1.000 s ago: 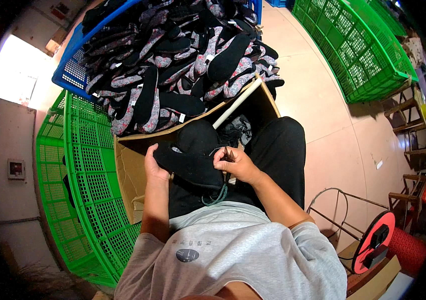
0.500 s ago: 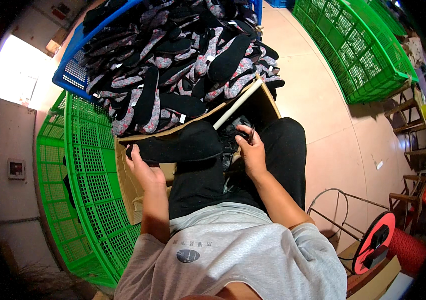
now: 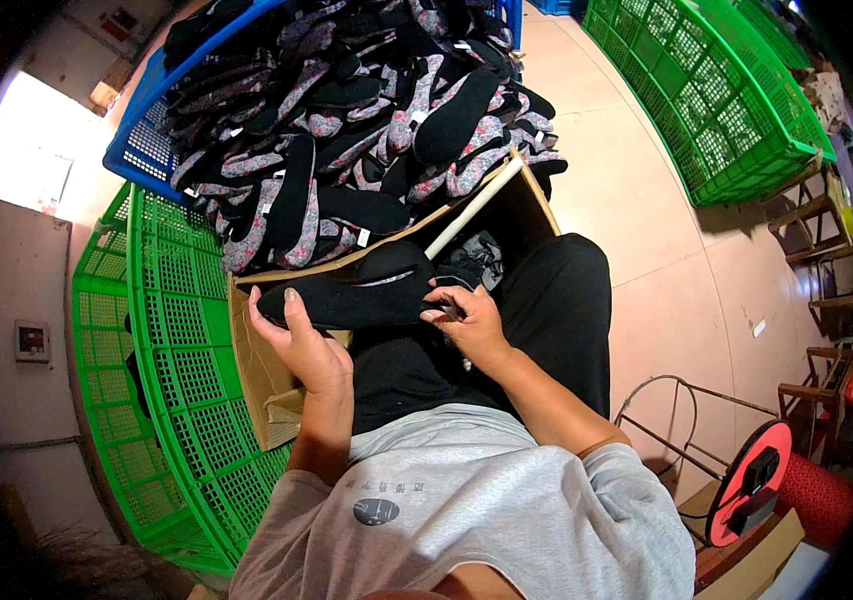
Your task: The person sits on the floor and uses scissors to trim loose threads and excess fabric from the edges of slipper uppers. They handle each slipper one at a time, turning it over to access different sides, and place the finished items into a green crate.
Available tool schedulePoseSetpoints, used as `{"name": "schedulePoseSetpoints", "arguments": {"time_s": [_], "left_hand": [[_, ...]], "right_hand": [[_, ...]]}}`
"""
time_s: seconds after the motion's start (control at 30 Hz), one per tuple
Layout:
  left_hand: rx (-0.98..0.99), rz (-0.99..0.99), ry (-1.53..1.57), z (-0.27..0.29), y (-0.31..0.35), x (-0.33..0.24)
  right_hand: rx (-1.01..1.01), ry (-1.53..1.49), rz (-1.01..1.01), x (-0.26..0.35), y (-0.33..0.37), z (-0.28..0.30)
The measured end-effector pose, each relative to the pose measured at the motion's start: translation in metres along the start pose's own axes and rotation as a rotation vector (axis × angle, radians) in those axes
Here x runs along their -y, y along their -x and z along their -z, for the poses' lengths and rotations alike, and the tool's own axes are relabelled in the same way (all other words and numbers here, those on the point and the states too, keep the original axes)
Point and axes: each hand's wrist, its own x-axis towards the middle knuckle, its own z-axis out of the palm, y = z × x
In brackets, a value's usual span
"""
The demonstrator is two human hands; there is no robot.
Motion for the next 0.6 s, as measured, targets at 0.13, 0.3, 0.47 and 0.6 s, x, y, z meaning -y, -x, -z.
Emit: {"name": "schedulePoseSetpoints", "arguments": {"time_s": [0.13,0.3,0.47,0.6], "left_hand": [[-0.001,-0.017,-0.019,-0.003,0.003,0.0],[0.007,0.002,0.019,-0.003,0.004,0.001],[0.001,-0.007,0.001,-0.004,0.004,0.001],[0.003,-0.005,0.02,0.001,0.001,0.006]], "right_hand": [[-0.05,0.008,0.032,-0.003,0.0,-0.007],[-0.02,0.09,0.06,0.006,0.0,-0.008],[-0.261,-0.494,-0.21,-0.003,-0.003,-0.012],[-0.438,-0.571,-0.436,-0.008,-0.011,0.006]]}}
